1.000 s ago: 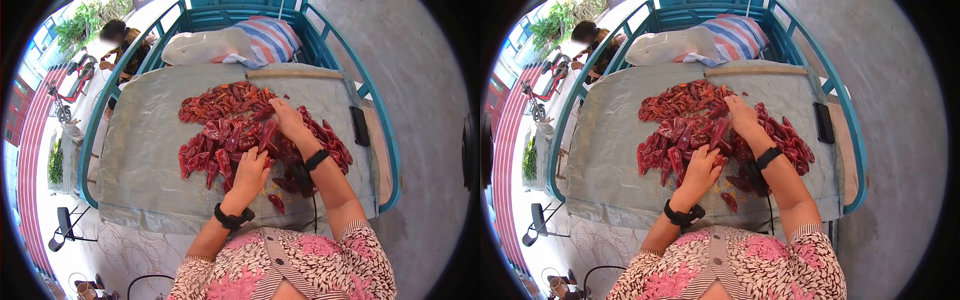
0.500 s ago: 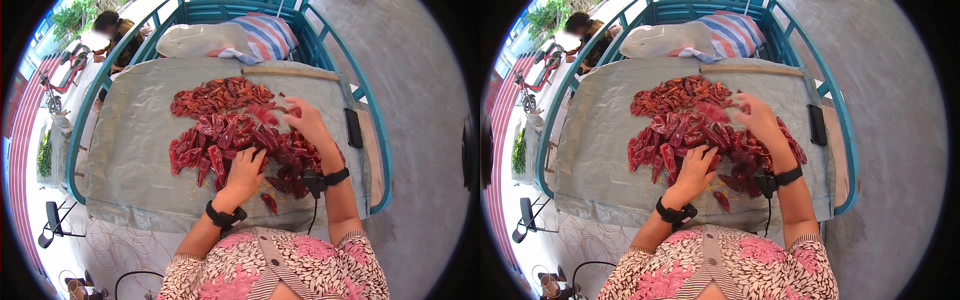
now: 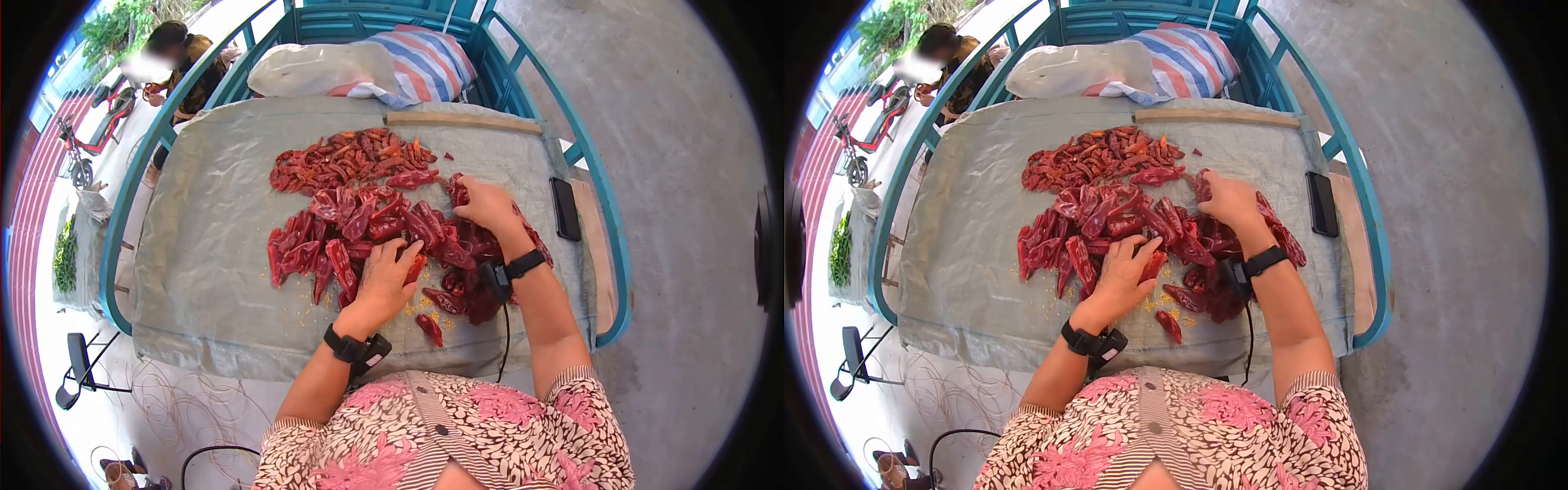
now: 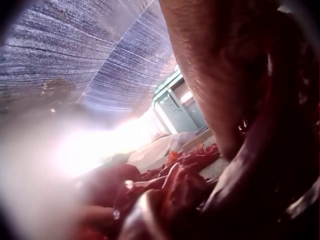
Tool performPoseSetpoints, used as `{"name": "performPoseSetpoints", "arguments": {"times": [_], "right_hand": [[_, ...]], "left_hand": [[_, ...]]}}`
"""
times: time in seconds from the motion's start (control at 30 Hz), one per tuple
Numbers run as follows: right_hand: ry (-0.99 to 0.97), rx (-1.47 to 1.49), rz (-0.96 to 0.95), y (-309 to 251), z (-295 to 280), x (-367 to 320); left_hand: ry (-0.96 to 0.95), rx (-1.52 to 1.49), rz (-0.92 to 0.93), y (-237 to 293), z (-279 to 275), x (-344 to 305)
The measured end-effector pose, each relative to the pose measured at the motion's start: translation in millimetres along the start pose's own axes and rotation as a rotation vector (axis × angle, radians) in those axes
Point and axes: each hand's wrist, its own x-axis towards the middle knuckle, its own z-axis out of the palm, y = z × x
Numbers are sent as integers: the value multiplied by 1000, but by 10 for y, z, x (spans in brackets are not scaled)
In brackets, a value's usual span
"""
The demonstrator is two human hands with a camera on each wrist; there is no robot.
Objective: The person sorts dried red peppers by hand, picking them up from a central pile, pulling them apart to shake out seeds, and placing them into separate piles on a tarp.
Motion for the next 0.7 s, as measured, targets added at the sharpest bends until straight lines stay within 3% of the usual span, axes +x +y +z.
{"name": "performPoseSetpoints", "arguments": {"times": [0.03, 0.13, 0.23, 0.3, 0.33, 0.47, 0.57, 0.7], "right_hand": [[74, 26, -43, 1, 77, -7], [46, 163, 43, -65, -20, -93], [70, 428, 7, -279, -315, -365], [166, 550, -127, -406, -363, -543], [215, 610, -194, -495, -397, -638], [46, 862, -249, -891, -415, -980], [240, 850, -334, -890, -198, -1042], [251, 624, -32, -546, -217, -909]], "left_hand": [[-4, 3, -6, 7, -1, 1], [19, 3, 17, 1, -15, 6], [132, -118, 68, -97, 57, 10], [237, -159, 88, -32, 6, 49], [266, -269, 51, 61, -43, 59], [269, -601, -110, 345, -158, 106], [181, -799, -234, 373, -153, 130], [250, -846, -285, 255, -104, 161]]}}
